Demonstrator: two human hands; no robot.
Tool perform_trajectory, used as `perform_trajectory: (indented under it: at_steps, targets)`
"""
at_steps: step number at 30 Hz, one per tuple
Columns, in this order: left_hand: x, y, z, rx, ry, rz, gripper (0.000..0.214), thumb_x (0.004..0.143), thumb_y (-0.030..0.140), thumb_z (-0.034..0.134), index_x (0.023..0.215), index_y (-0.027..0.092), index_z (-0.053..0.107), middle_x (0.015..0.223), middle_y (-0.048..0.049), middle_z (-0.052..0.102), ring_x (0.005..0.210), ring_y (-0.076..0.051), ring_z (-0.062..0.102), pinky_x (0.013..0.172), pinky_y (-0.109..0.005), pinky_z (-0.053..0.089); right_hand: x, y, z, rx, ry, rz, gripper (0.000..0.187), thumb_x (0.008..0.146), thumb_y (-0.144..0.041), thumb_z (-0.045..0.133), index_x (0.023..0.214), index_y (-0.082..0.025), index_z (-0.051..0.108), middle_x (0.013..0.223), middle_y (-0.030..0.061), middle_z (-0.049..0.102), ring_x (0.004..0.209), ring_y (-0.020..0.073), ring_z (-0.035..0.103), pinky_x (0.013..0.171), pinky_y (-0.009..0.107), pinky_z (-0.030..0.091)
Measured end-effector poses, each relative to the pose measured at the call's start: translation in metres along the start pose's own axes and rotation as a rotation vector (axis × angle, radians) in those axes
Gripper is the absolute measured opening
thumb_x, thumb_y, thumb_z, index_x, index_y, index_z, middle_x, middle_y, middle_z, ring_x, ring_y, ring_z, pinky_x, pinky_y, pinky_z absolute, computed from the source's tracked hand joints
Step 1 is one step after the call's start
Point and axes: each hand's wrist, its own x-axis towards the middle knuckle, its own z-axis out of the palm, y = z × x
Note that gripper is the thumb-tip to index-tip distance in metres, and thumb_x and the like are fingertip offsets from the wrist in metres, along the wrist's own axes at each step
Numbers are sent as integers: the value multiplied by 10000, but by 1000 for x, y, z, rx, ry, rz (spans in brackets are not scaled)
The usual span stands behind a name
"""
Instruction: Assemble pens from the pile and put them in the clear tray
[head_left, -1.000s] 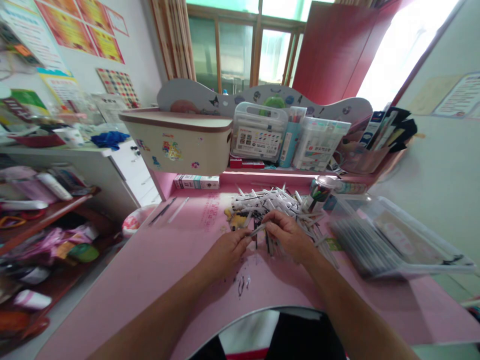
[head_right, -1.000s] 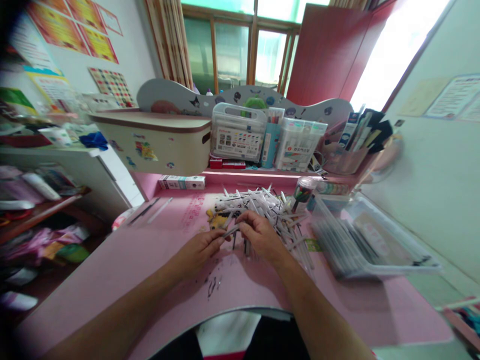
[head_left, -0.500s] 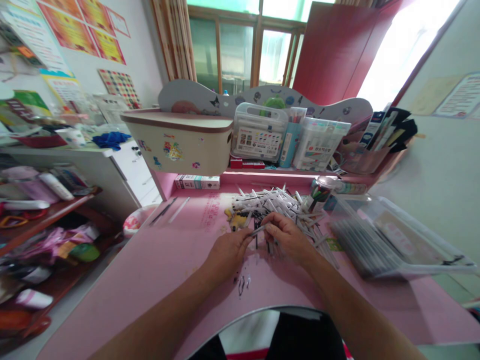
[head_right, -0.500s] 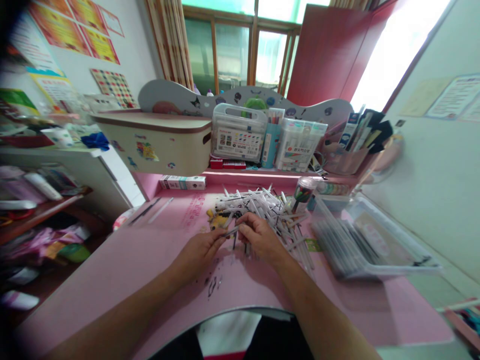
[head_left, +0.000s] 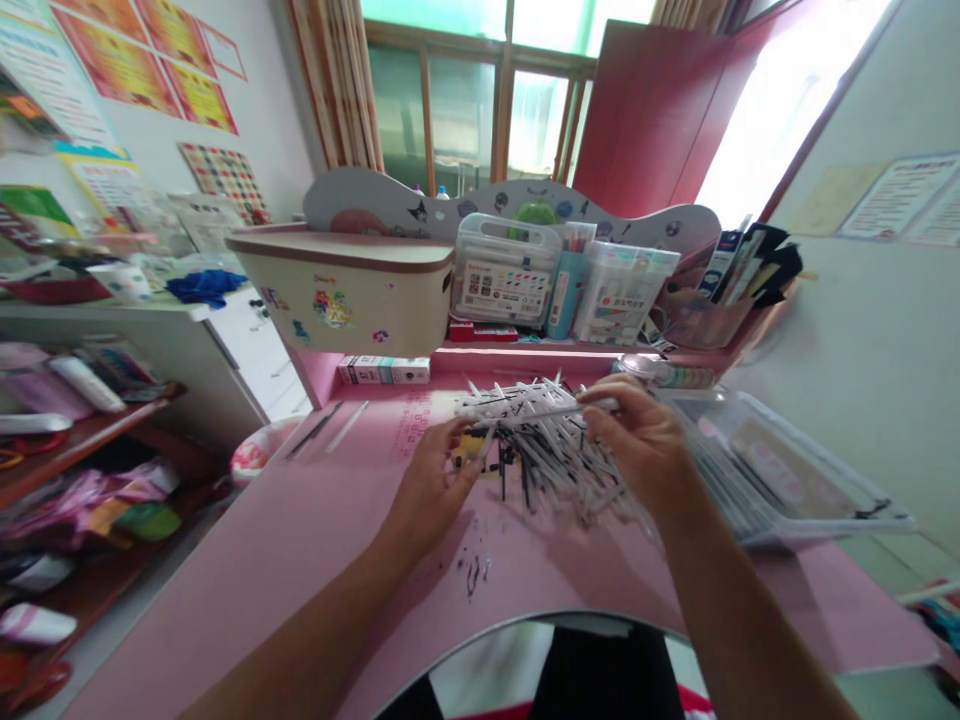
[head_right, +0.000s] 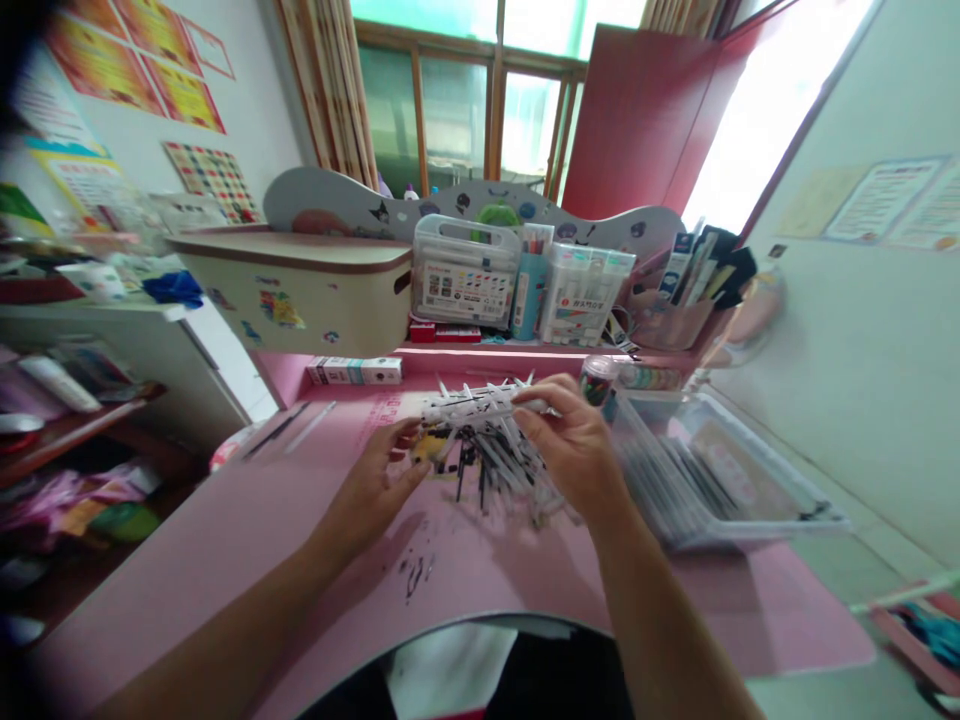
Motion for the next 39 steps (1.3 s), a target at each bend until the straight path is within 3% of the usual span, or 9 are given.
perform_trajectory:
  at_steps: [2,7,12,18,22,28,31,34,39]
  targets:
    - [0,-1,0,-27,24,-23,504,810,315,692,1296,231,593,1227,-113,634,1119,-269,595,981,-428,465,2,-29,-31,-167,159,-158,85,836,-284,704,894,-225,724,1007,49,690,963,205,652,760,342,529]
    - [-1,1,2,8,12,-3,469,832,294,674,1290,227,593,1182,-106,648,1076,-254,606,949,-412,480,6,-71,-110,-683,506,-202,310,819,-330,776,1098,-229,685,898,62,728,699,162,671,627,327,490]
    - [0,5,2,-10,15,-60,452,827,315,678,1264,223,609,1146,-109,668,1027,-255,627,925,-419,495,27,-35,-180,-1191,190,100,458,631,-209,920,1014,-199,668,720,18,698,574,139,574,615,319,387]
    - [1,8,1,-38,-2,-102,402,790,300,697,1179,210,649,1041,-90,703,971,-244,652,917,-407,504,31,35,-213,-1140,-143,291,210,774,-141,794,972,-161,726,616,17,671,503,118,501,634,343,331]
    - [2,5,0,-17,-33,-110,405,820,333,653,1200,195,631,1066,-99,698,989,-247,657,893,-401,516,22,59,-214,-1121,-247,350,150,804,-99,740,945,-148,752,647,49,685,558,129,553,639,341,335]
    - [3,3,-1,58,-114,-78,379,850,328,594,1195,175,632,1053,-99,714,951,-241,670,877,-408,521,17,39,-195,-1385,-282,186,398,922,-129,578,1312,-72,628,1210,252,684,844,252,690,757,347,438]
    - [4,1,0,66,-123,-71,370,858,336,592,1186,174,644,1036,-97,724,953,-244,678,872,-400,524,11,12,-166,-1279,-268,62,318,952,-193,546,1223,-83,671,1150,197,714,823,236,686,786,344,473]
    - [4,-1,1,66,-138,-78,323,861,340,604,1135,185,674,1046,-96,733,970,-248,684,879,-393,525,-4,-2,-127,-1063,-498,-46,215,955,-223,538,1019,-189,740,967,83,745,815,202,682,776,312,488]
    - [2,0,0,65,-146,-52,227,856,309,619,1034,208,719,1020,-78,752,963,-248,689,882,-379,521,-37,19,-71,-1077,-775,29,210,933,-155,520,968,-179,725,1002,99,708,907,229,681,770,319,496]
